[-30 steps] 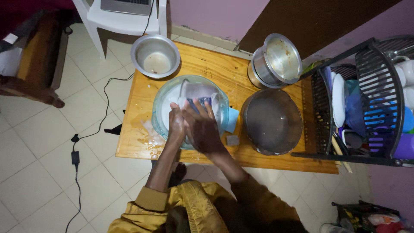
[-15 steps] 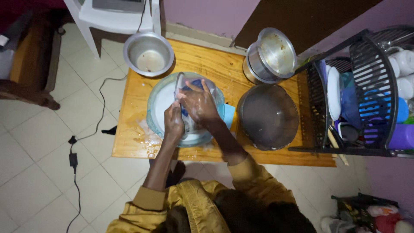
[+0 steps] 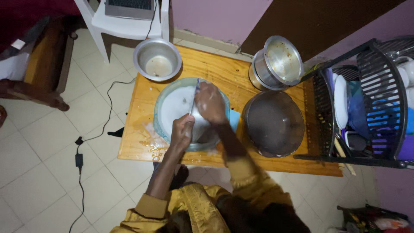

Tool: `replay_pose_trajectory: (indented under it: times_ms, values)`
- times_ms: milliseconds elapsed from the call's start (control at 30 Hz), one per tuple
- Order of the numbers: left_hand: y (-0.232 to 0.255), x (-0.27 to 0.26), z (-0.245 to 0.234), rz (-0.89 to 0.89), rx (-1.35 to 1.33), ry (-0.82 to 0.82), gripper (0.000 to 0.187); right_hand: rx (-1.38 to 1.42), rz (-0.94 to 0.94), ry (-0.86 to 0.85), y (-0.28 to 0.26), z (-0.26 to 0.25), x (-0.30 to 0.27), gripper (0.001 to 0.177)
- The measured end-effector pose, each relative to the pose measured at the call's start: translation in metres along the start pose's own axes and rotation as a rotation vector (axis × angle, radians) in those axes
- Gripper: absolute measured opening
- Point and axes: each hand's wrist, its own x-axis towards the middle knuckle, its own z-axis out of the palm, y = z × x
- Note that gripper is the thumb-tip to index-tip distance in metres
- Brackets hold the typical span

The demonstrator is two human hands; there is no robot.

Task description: The person washes a pot in a basin filled with soapy water, scrubbing both the interior and exterior surfaces by hand.

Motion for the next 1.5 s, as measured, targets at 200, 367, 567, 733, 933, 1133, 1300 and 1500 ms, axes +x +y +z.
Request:
replay_pose_trajectory:
  times_ms: [200,367,567,733,933,1133,1300,1500]
  values:
    - [-0.008,0.006,-0.005,-0.143,-0.091,0.056,0.074,0.011,-0.245,0.283,-0.070,-0.018,-0.065,0.049]
    - [-0.013,0.009,-0.011,-0.101,-0.130,0.111,0.073,-0.019,-0.285,0.207,-0.082,-0.016,-0.125,0.032]
    - [-0.016,0.005,0.000,-0.011,-0.066,0.097,0.068,-0.112,-0.168,0.346,-0.064,-0.010,-0.109,0.043]
    - [0.010,-0.011,-0.002,-0.069,-0.017,-0.004,0.057,0.122,0.196,0.039,0.005,-0.021,-0.040,0.038]
    - [0.038,-0.015,-0.023,-0.206,-0.136,-0.057,0.049,1.280,-0.112,-0.137,0.147,0.040,-0.012,0.044]
    - [-0.001,-0.002,-0.042,-0.018,-0.160,-0.001,0.046,1.752,0.679,-0.343,0.201,0.090,-0.058,0.044]
    - [-0.029,0.008,-0.042,-0.138,-0.206,0.185,0.061,1.918,0.983,-0.294,0.140,0.071,-0.071,0.072]
    - [0.000,0.024,-0.027,-0.150,-0.159,0.206,0.056,2.140,0.931,-0.382,0.040,0.023,-0.106,0.090]
